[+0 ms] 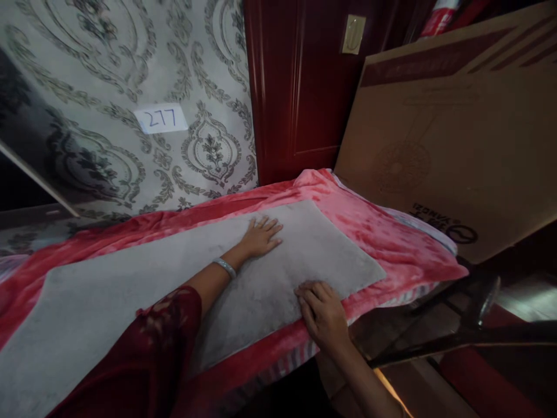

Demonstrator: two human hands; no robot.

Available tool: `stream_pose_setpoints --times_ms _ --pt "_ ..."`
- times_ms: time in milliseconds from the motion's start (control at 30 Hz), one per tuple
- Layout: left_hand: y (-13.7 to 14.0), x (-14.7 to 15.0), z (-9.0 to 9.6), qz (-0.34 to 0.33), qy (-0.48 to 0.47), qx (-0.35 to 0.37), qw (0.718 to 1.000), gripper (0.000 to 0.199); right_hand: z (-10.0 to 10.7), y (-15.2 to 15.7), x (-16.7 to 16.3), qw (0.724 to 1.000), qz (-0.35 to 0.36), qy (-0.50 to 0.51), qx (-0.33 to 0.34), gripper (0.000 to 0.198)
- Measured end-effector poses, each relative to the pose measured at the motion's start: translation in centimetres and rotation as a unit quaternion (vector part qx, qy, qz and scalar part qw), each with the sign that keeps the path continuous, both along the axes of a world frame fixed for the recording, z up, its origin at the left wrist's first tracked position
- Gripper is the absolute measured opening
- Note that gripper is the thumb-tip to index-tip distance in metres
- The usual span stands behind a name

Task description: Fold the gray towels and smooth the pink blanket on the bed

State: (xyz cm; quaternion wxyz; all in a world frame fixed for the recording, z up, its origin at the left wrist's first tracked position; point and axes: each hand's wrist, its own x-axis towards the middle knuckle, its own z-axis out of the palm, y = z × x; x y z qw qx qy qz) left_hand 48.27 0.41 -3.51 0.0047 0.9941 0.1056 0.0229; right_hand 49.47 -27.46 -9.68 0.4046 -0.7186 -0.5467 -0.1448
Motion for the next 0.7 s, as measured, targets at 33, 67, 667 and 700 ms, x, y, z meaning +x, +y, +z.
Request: stream_pose_setpoints --times_ms 33,67,667,700 --pt "0.9 0.5 0.2 0.017 -0.001 0.004 1.000 0.061 0.0 0.0 0.0 1.000 0.001 -0.002 0.004 0.026" --pt "1.8 1.0 0.4 0.034 -0.005 0.005 0.999 0.061 -0.1 0.0 0.0 1.000 0.003 -0.002 0.007 0.025" --pt "6.1 2.8 0.9 0.155 -0.115 0.005 0.981 0.055 0.0 0.4 -0.3 1.000 -0.003 0.026 0.002 0.030" --pt "5.8 2.9 1.2 0.158 -0.119 0.013 0.980 0.055 0.5 0.3 -0.1 0.999 0.011 0.034 0.004 0.030"
